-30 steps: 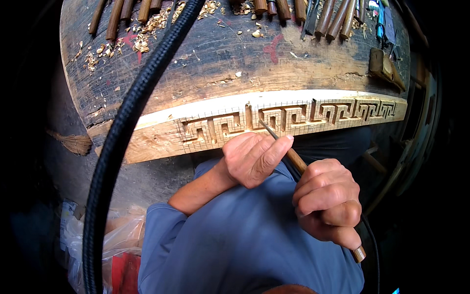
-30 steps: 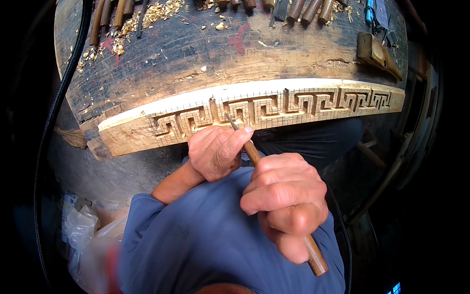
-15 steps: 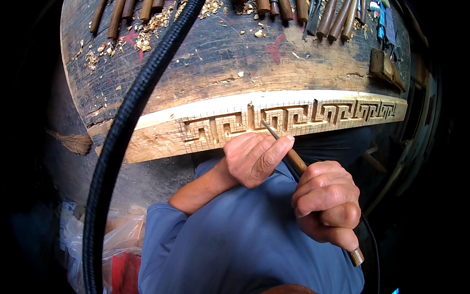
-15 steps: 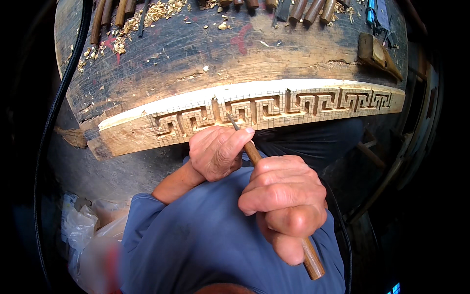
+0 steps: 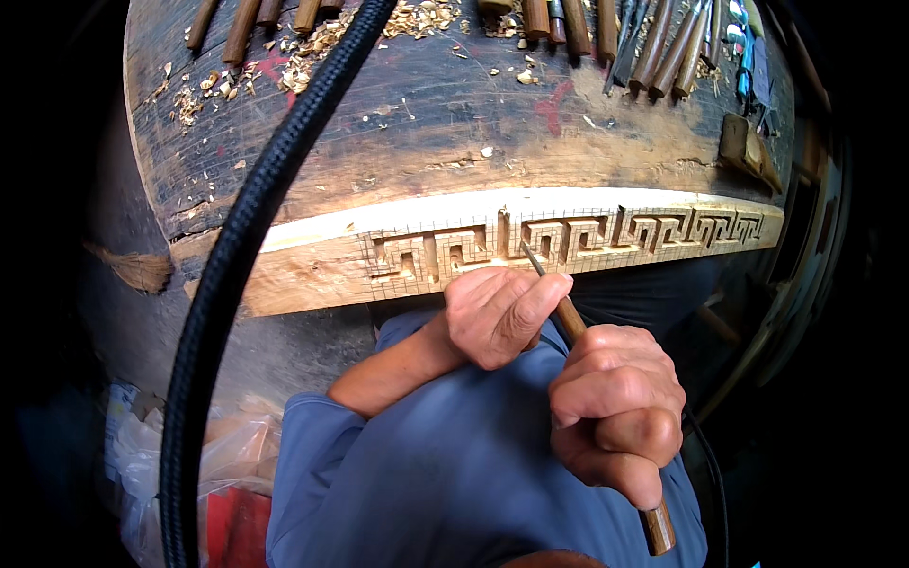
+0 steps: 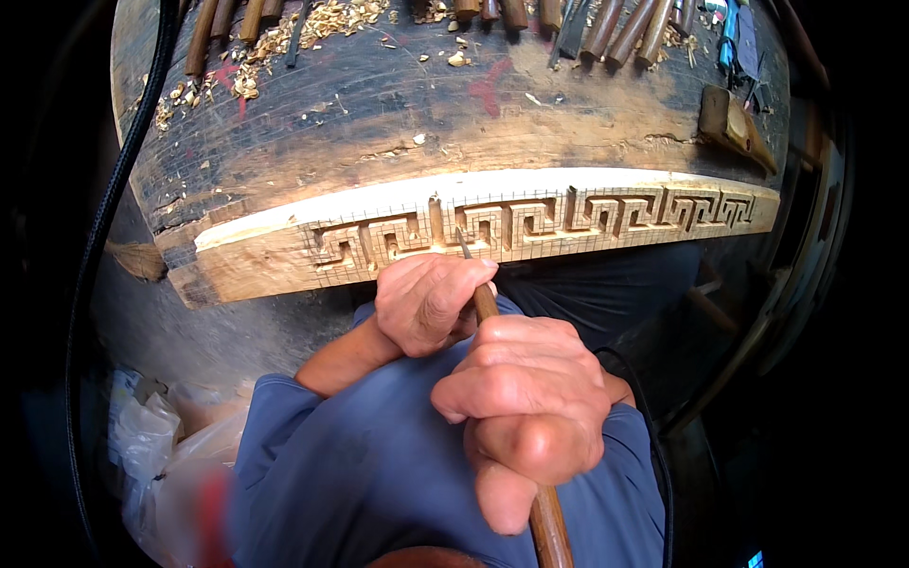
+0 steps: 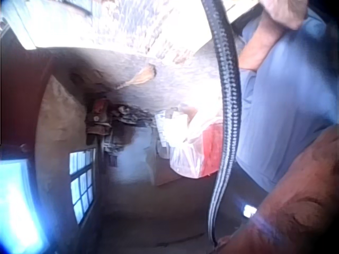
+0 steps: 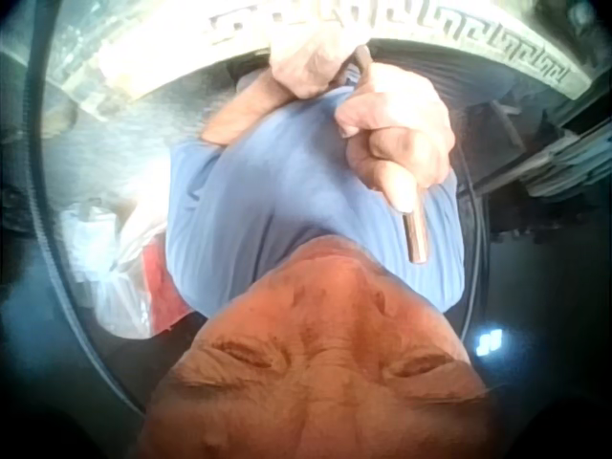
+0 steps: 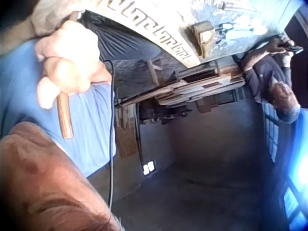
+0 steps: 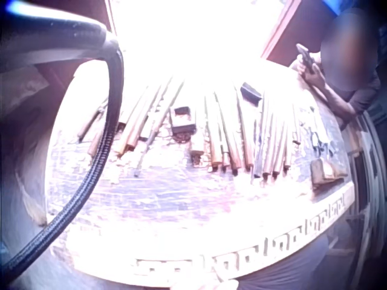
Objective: The person carves a geometric pattern into a wooden beam using a chisel and a wooden mallet, occasionally clearing away wood shavings by hand.
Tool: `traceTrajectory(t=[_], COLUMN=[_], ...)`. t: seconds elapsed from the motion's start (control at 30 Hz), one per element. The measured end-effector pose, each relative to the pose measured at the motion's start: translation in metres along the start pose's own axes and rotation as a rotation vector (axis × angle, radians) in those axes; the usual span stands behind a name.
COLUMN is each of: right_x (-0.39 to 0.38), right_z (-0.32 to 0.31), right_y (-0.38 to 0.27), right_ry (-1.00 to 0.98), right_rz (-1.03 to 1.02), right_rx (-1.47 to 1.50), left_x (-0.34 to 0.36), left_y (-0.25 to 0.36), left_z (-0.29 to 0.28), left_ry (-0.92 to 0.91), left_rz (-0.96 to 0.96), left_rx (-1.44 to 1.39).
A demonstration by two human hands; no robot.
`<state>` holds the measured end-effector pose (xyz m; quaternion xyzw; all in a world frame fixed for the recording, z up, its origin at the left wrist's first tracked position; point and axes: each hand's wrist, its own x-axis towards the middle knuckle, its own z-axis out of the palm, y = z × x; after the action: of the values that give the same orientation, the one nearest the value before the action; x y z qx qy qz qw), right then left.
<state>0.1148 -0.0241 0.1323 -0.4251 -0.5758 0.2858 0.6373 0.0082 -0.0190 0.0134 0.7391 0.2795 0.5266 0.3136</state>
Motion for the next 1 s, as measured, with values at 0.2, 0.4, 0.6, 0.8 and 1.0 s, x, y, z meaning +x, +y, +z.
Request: traceTrajectory(t=[0.2, 0.4, 0.6, 0.8, 1.0], right_x=[0.004, 0.003, -0.002, -0.014, -0.011], right_z=[0.009, 0.017, 0.002, -0.017, -0.02], right_y=[0.0, 0.024, 0.023, -0.003, 0.006], right_ry=[0.04, -0.04, -0.007, 0.069, 0.068], right_rz=[0.047, -0.098, -0.12, -0.07, -0.062], right_rx=[0.012, -0.099, -0.006, 0.16, 0.239], left_x=[0.0, -0.001, 0.002, 0.003, -0.001], left_y=[0.003, 0.003, 0.0, -0.005, -0.003], left_z=[-0.003, -0.005, -0.001, -0.008, -0.005], left_ry=[-0.008, -0.043, -0.031, -0.131, -0.104], left_rz=[-0.053, -0.122, -0.001, 0.082, 0.024], left_rx=[0.048, 0.012, 0.051, -0.054, -0.054])
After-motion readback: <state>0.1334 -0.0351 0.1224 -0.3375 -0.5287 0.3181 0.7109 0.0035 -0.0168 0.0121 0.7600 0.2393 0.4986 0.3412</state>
